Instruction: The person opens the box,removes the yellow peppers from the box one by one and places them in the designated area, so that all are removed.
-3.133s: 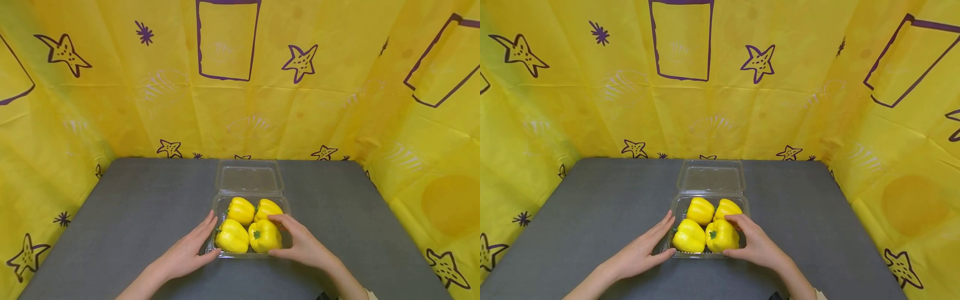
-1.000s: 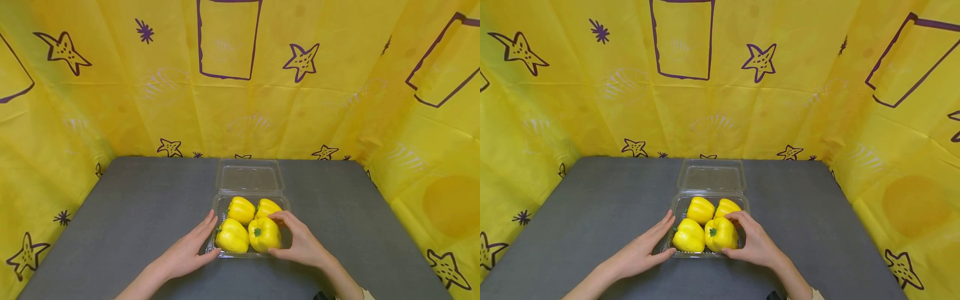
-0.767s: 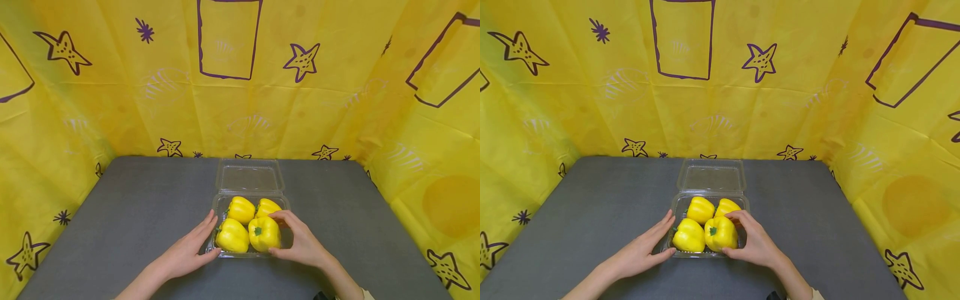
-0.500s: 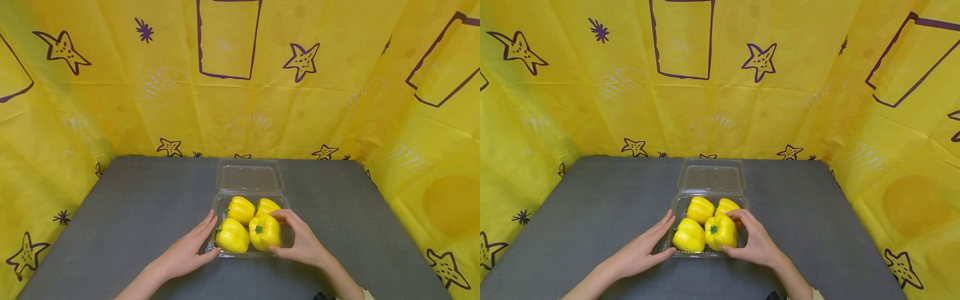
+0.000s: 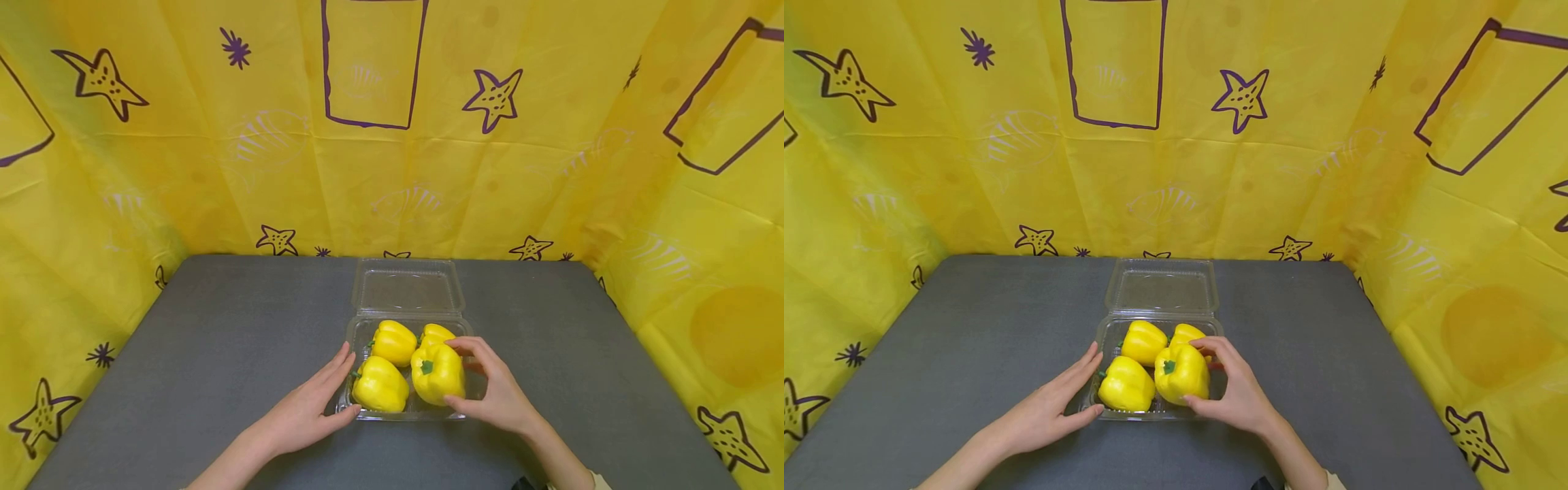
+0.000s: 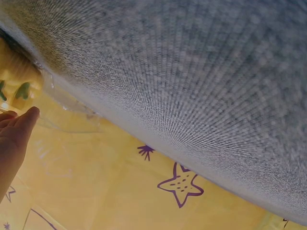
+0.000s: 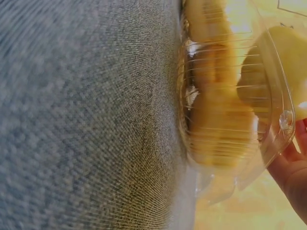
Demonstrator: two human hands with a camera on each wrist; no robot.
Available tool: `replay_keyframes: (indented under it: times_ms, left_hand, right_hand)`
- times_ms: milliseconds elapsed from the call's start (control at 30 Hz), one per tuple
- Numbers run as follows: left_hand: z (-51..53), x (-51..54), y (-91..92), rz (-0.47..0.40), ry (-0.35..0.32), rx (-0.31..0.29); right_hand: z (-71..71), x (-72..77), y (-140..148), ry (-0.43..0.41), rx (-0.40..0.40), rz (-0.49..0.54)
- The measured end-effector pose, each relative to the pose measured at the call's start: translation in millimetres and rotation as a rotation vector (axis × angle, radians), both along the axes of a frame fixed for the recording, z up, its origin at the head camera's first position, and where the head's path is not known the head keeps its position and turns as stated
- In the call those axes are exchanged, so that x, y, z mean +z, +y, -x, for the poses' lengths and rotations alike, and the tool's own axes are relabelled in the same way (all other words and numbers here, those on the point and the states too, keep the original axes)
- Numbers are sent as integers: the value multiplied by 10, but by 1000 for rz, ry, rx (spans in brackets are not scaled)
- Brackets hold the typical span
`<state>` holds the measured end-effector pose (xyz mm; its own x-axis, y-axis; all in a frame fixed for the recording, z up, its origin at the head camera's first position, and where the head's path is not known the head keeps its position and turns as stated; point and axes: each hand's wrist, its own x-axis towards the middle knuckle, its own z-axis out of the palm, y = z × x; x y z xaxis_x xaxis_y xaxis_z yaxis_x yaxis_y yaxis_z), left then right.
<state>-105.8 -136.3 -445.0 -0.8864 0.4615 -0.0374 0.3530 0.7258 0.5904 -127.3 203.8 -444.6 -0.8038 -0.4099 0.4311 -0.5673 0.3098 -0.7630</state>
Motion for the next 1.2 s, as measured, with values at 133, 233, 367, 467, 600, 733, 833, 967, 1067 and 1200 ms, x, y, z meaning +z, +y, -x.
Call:
replay_keyframes:
  times_ms: [133,233,367,467,600,733,833,967,1067,1200]
  left_hand:
    - [-4,4,-1,-5,6,-3]
    - [-4,9,-1,-5,6,-4]
    - [0,14,0,-1,1,-6]
    - [0,16,2,-2,0,-6]
    - [1,17,5,-2,3,-4]
    - [2,15,7,0,1,-2]
    - [6,13,10,2,-7,-1]
    - [10,14,14,4,-16,0]
    - [9,14,15,5,-19,1]
    - [8,12,15,5,-18,1]
  right_hand:
    - [-7,13,7,-35,-33,42]
    - [-16,36,10,-74,-69,63]
    - [-8,56,14,-84,-116,89]
    - [-14,93,2,-89,-170,96]
    - [-60,234,-44,-112,-229,110]
    - [-114,398,-89,-134,-273,109]
    - [-127,453,-101,-143,-307,105]
    - [-122,473,-95,-148,-332,109]
    - [-105,460,-81,-156,-342,107]
    - [-36,327,-26,-162,-356,103]
